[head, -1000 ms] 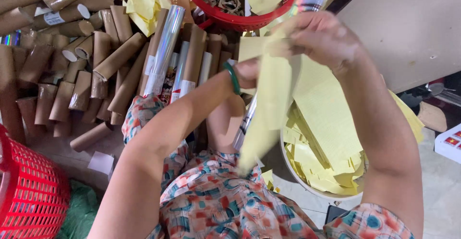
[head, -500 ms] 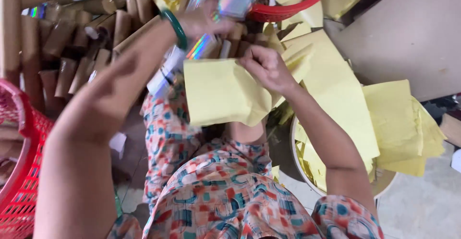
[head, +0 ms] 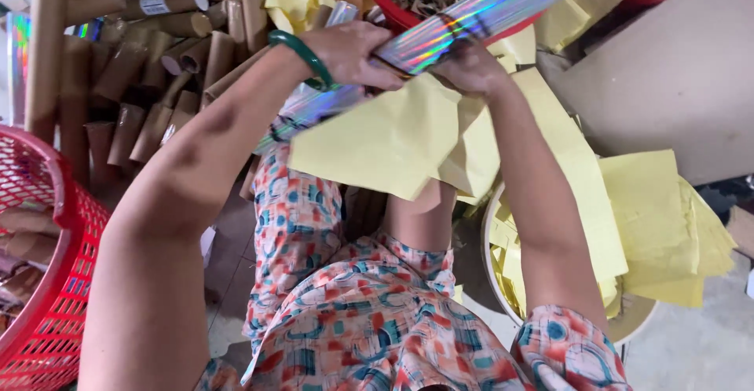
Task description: The person takes decorated cardboard tubes and wraps them by hand in sheets of yellow paper while sitting on the floor.
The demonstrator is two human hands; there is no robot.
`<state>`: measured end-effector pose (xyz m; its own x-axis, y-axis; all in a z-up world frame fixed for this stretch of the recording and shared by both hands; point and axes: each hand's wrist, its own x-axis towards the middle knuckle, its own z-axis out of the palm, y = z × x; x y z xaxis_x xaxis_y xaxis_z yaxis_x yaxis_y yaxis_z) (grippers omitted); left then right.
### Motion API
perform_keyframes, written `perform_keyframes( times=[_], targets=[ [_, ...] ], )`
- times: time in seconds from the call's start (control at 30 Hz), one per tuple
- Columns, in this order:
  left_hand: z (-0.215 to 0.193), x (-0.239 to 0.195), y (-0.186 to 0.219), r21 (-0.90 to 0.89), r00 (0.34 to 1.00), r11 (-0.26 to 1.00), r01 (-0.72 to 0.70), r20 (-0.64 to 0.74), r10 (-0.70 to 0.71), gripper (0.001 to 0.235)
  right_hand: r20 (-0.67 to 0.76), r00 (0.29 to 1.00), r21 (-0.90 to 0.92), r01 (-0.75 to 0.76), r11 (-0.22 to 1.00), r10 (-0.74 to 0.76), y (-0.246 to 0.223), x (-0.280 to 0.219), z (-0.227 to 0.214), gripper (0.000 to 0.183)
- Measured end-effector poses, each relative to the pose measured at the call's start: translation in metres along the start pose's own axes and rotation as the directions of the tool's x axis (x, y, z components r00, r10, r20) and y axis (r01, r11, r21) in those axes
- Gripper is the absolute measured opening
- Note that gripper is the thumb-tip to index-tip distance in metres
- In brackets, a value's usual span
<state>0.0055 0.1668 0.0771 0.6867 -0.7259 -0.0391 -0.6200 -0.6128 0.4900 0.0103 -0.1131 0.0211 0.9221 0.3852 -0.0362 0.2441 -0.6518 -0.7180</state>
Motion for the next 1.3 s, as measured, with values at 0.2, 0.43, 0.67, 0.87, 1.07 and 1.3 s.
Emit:
perform_keyframes(
  times=[0.2,0.43,0.67,0.87,1.07,1.3],
  targets=[
    [-0.046,-0.044,-0.014,0.068,0.960,0.962,0.265,0.072,-0.270,0.082,0.412,0.900,-0.150,-0.091,0.985,0.145,0.026,-0.028,-0.070,0.036],
    [-0.051,-0.105,-0.048,-0.096,0.913,0.909,0.405,0.092,-0.397,0.075,0.190,0.934,-0.167,-0.271,0.948,0.301,0.009,-0.062,-0.088,0.028],
    [0.004,-0.088,-0.032,-0.070,0.994,0.995,0.067,-0.076,-0.072,0.079,0.389,0.921,-0.029,0.040,0.999,-0.025,0.031,-0.049,-0.032,0.025],
    [0.100,-0.057,0.023,0.008,0.985,0.985,-0.171,-0.022,0.171,0.079,0.446,0.895,0.095,-0.010,0.995,-0.034,0.028,-0.060,-0.012,0.019],
    [0.152,-0.076,0.008,0.037,0.995,0.997,-0.073,-0.068,0.075,0.063,0.491,0.856,0.126,-0.256,0.958,0.164,0.065,-0.069,-0.015,0.018],
    [0.133,-0.153,-0.031,0.096,0.956,0.989,-0.115,-0.258,0.137,0.061,0.414,0.846,-0.137,-0.307,0.942,0.336,0.082,-0.099,-0.032,0.022]
  ],
)
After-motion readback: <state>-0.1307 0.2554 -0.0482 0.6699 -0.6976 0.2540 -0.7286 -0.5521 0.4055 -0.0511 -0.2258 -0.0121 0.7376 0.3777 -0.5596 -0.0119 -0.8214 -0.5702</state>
